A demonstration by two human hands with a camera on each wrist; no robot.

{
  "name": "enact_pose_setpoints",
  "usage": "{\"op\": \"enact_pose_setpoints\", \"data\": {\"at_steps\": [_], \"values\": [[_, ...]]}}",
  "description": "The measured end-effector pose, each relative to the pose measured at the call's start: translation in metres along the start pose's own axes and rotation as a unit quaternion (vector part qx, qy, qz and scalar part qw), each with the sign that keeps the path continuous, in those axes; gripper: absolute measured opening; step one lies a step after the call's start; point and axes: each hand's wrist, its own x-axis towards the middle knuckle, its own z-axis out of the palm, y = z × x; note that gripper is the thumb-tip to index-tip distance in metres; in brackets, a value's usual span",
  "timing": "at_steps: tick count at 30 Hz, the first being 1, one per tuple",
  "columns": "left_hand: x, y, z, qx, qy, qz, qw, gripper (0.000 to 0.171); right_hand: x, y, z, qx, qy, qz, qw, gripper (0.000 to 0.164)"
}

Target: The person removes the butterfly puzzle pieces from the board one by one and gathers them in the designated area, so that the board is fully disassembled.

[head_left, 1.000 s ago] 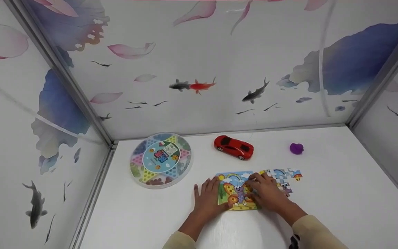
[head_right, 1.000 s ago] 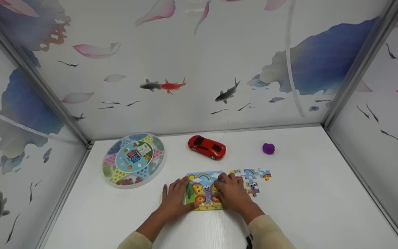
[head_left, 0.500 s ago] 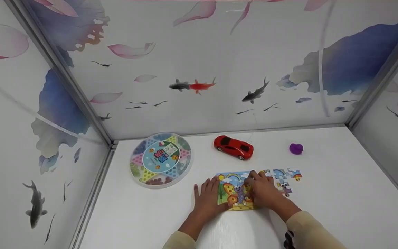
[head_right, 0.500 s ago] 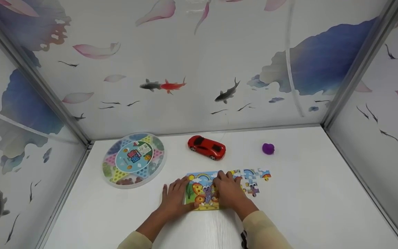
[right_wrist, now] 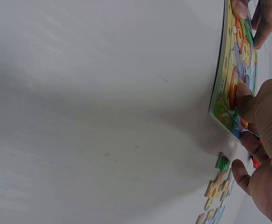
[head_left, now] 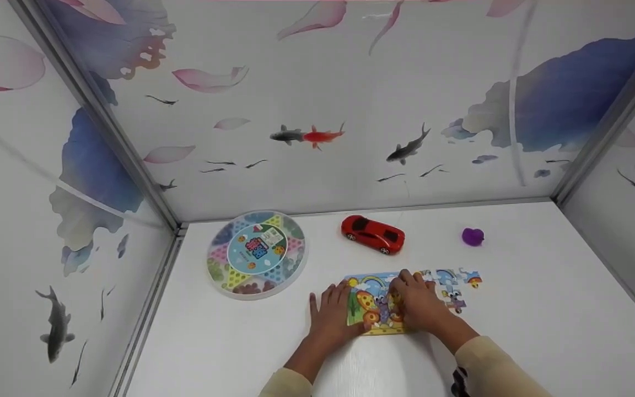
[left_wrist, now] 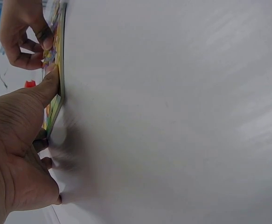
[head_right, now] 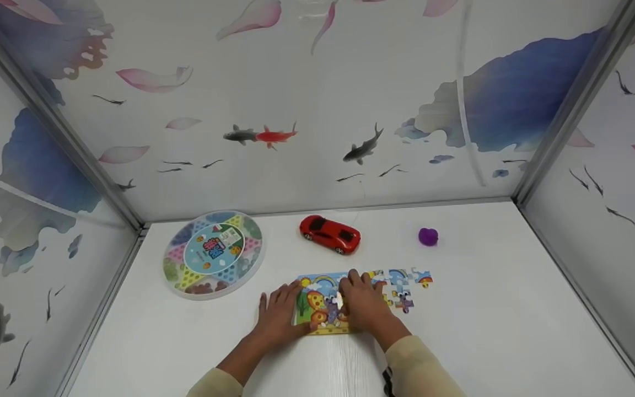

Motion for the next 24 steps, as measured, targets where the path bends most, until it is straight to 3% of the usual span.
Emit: {"op": "enact_pose_setpoints", "data": {"at_steps": [13, 24], "values": [[0.0018, -0.0015, 0.0027, 0.01, 0.002, -0.002, 0.9999, 0.099, -0.0014, -0.0006, 0.0021, 0.009, 0.002, -0.013, 1.0, 0.06], [0.0023, -0.0039, 0.0046, 0.009, 0.003, 0.0, 1.0, 0.099, -0.0051, 0.0002, 0.0028, -0.029, 0.008, -0.055, 0.998, 0.058]]}}
